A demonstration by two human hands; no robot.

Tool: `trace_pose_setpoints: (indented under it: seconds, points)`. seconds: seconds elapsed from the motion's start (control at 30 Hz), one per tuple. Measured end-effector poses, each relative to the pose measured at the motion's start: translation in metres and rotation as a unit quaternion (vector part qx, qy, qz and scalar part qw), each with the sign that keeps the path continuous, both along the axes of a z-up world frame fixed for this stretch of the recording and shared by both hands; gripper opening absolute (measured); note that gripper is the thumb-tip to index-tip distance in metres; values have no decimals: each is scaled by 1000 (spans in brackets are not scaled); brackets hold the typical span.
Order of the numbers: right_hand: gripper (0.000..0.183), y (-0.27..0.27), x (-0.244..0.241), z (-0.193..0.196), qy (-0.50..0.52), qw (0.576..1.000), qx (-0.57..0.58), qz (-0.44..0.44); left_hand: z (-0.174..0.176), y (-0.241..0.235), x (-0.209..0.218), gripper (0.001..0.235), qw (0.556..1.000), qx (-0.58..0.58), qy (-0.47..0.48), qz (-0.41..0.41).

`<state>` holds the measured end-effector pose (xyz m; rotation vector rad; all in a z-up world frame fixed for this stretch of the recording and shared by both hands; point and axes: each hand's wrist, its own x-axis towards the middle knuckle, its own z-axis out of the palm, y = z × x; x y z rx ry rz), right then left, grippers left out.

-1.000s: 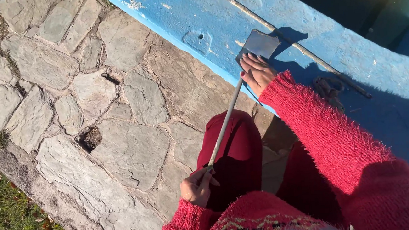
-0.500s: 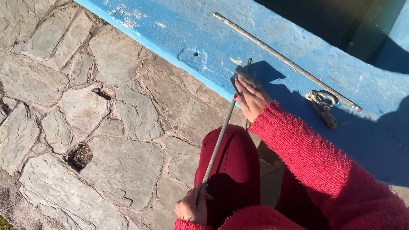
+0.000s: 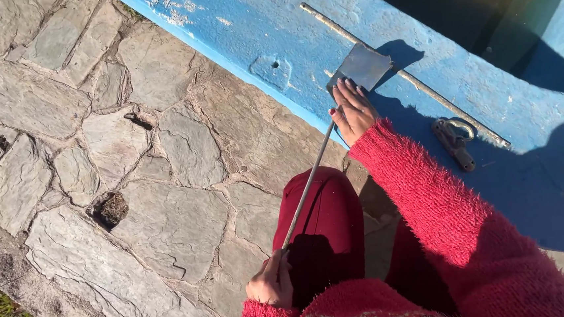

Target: Sanding a long metal rod with a piece of sandpaper on an outdoor surface.

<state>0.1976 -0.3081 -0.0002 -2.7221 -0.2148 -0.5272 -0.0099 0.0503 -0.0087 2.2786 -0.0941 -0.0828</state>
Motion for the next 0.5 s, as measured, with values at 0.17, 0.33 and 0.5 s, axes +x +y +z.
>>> trace_pose_setpoints:
  seconds: [0.17,0.33,0.5]
  points:
    - [48,-8,14,27,144,986,29,-72,-2,0,-5,27,1000,17,-14,9]
    - [50,23,-26,22,44,999,-9,-11,10,1,7,22,998,61,-6,13]
    - [49,58,-82,24,116,992,-30,-26,-5,-1,2,25,975,115,-188,6]
